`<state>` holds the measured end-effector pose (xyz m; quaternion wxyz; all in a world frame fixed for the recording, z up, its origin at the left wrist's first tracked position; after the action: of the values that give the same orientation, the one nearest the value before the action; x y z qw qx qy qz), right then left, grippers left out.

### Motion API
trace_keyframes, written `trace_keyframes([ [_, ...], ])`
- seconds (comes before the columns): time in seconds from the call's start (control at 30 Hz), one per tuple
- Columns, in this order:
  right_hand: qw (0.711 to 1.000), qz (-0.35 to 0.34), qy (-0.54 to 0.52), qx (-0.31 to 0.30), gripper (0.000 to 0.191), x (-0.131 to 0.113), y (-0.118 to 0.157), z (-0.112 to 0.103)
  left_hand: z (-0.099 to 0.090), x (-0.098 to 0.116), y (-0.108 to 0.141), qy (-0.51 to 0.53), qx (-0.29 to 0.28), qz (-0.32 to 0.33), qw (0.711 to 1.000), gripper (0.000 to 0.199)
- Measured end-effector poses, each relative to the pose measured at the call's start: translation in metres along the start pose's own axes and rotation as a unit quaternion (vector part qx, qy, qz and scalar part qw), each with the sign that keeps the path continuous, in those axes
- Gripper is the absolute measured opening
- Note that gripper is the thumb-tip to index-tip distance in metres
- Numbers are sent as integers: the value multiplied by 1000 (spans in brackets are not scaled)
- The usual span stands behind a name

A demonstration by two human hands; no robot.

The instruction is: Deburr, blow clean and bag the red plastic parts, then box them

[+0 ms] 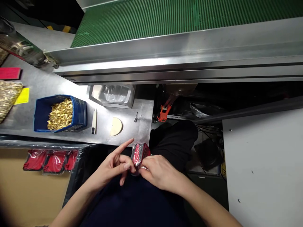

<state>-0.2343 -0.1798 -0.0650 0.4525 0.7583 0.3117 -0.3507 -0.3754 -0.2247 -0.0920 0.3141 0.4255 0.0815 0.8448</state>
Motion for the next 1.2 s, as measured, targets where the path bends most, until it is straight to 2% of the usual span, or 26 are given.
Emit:
trace_keyframes([
  [0.07, 999, -6, -34, 14, 16, -2, 1, -2, -7, 4, -3, -52, 30, 12, 998, 68],
  [0.17, 994, 0, -110, 30, 16, 2, 2, -12, -16, 17, -8, -131, 60, 94, 985, 48],
  [0.23, 978, -10, -209, 19, 19, 4, 2, -17, -14, 28, -10, -215, 41, 156, 963, 47],
  [0.3, 947, -33, -320, 1, 23, 3, 2, -19, -7, 32, -11, -274, -9, 188, 943, 52],
  [0.37, 914, -56, -402, -1, 24, 0, 1, -20, -3, 30, -13, -278, -40, 179, 943, 54],
  [0.4, 902, -66, -427, 7, 24, -1, 0, -21, -4, 28, -13, -266, -36, 165, 949, 54],
  [0.47, 898, -80, -430, 43, 22, -4, -2, -24, -6, 21, -12, -239, -16, 135, 961, 59],
  [0.6, 932, -107, -307, 161, 15, -10, -2, -30, -2, 13, -4, -218, -15, 117, 969, 72],
  [0.73, 942, -108, -210, 239, 10, -8, 1, -20, 1, 12, 6, -289, -18, 110, 951, 53],
  [0.83, 934, -86, -209, 277, 8, 1, 5, -7, 0, 5, 9, -285, -14, 94, 954, 46],
  [0.93, 919, -61, -271, 280, 9, 11, 4, 8, -5, -4, 8, -229, 0, 98, 968, 38],
  [1.0, 910, -21, -320, 265, 5, 17, 1, 17, -7, -9, 5, -186, 2, 89, 979, 35],
  [1.1, 895, 37, -387, 221, 12, 22, -3, 25, -9, -11, -1, -126, -10, 86, 988, 34],
  [1.2, 904, 52, -390, 165, 18, 19, -4, 26, -10, -10, -4, -99, -25, 92, 991, 39],
])
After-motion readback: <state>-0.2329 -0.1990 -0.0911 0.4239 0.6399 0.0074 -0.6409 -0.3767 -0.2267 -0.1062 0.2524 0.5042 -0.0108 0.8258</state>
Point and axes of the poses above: each hand's wrist, its own y-axis away from the middle knuckle, its own z-axis out of the palm, x = y × z, the point moved 7 cm from there along -y, towards the middle knuckle, and after that the axes turned 6 degrees about -x, right-handed, at the moved point
